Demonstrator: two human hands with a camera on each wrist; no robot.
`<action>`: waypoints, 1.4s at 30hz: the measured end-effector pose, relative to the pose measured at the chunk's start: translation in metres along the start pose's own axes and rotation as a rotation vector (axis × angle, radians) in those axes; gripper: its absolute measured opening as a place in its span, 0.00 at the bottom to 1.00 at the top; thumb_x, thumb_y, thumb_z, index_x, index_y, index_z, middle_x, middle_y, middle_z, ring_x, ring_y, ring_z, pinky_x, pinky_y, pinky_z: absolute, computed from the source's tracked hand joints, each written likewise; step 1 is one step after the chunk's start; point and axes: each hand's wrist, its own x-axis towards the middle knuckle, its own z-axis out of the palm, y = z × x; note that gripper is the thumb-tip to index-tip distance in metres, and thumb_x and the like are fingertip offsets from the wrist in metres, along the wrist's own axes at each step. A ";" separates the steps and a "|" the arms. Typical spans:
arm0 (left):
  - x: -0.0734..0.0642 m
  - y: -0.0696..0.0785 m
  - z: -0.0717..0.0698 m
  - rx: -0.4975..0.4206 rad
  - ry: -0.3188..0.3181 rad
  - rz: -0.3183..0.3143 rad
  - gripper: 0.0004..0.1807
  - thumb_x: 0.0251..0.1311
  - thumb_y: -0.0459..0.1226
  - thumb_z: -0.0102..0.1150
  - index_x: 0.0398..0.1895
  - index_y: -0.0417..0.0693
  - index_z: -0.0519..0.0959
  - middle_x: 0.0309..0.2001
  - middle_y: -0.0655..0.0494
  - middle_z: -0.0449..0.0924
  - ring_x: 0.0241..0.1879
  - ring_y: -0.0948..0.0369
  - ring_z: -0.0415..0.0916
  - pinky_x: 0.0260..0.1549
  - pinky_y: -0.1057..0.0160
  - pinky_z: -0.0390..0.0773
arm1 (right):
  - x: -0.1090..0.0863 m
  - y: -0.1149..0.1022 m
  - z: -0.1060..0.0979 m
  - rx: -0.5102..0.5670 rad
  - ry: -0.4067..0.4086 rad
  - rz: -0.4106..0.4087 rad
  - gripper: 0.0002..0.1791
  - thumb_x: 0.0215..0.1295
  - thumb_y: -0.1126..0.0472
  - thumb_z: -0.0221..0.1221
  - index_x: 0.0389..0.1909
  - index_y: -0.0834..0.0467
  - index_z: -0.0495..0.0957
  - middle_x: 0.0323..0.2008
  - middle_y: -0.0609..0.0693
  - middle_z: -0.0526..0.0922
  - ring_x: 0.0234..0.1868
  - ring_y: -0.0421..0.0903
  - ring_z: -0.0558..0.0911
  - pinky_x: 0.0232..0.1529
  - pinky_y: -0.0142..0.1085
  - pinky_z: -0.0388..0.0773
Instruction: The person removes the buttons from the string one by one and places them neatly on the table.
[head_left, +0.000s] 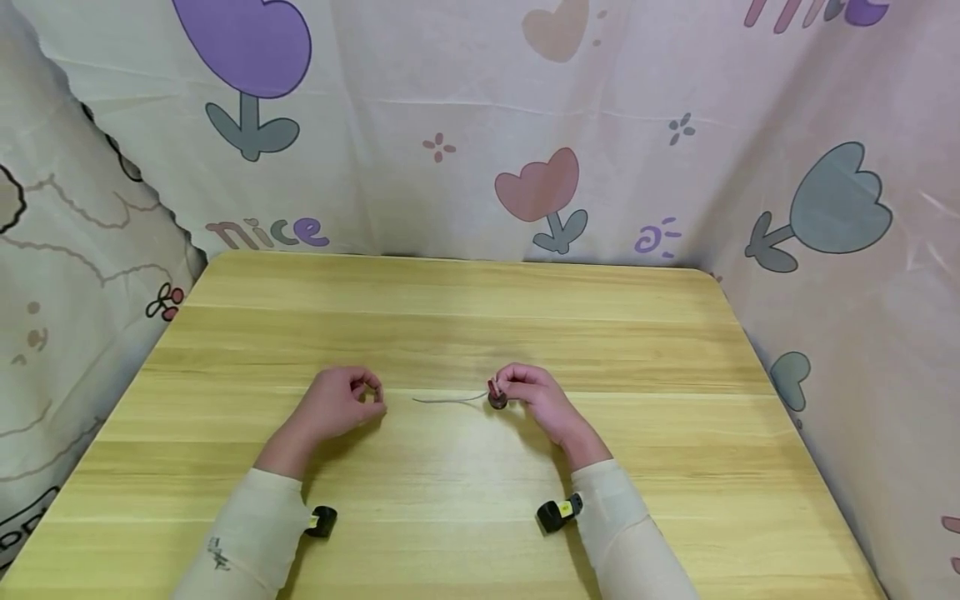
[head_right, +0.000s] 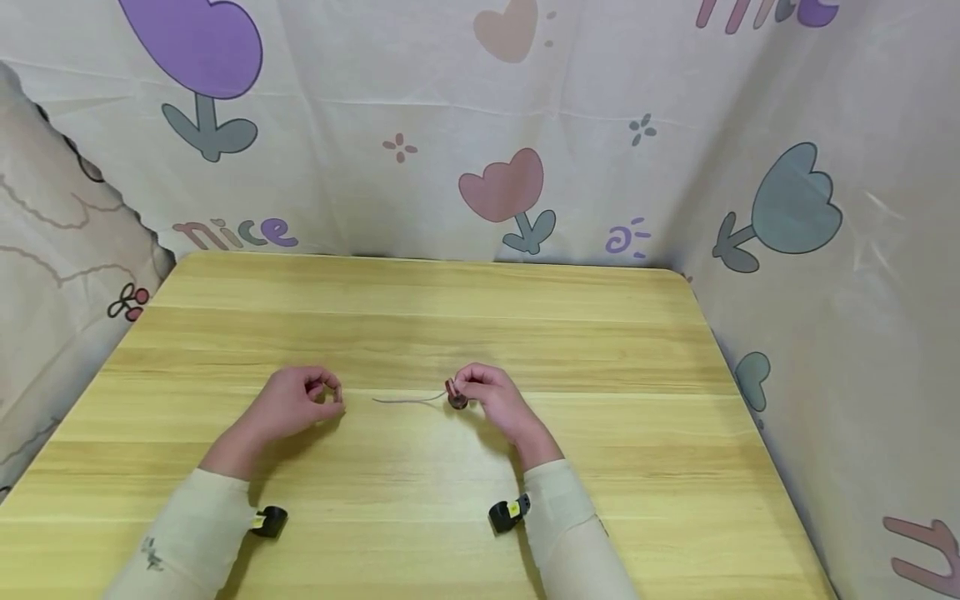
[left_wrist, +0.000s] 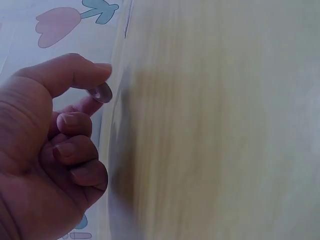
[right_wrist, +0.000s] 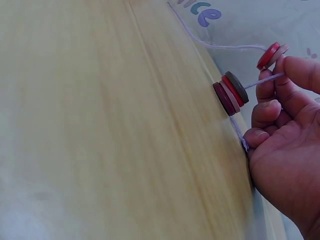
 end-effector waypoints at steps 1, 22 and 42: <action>0.000 0.000 0.000 0.001 -0.004 -0.001 0.09 0.51 0.34 0.72 0.35 0.47 0.83 0.18 0.56 0.65 0.20 0.60 0.61 0.28 0.59 0.67 | 0.000 0.000 0.000 0.000 0.000 -0.001 0.12 0.72 0.65 0.51 0.35 0.73 0.73 0.36 0.60 0.77 0.45 0.55 0.77 0.51 0.45 0.72; -0.003 -0.005 -0.003 0.077 0.023 0.011 0.14 0.53 0.41 0.76 0.39 0.43 0.87 0.17 0.57 0.67 0.18 0.60 0.63 0.25 0.60 0.67 | -0.001 0.001 -0.002 0.005 0.010 -0.002 0.11 0.72 0.66 0.51 0.34 0.72 0.73 0.35 0.60 0.77 0.44 0.55 0.77 0.50 0.44 0.72; -0.005 -0.008 -0.003 0.041 0.026 0.020 0.13 0.55 0.40 0.73 0.40 0.41 0.87 0.17 0.57 0.69 0.18 0.60 0.64 0.28 0.59 0.69 | 0.000 0.001 -0.001 0.006 0.000 -0.009 0.12 0.73 0.64 0.52 0.34 0.72 0.73 0.35 0.58 0.77 0.43 0.54 0.77 0.50 0.43 0.72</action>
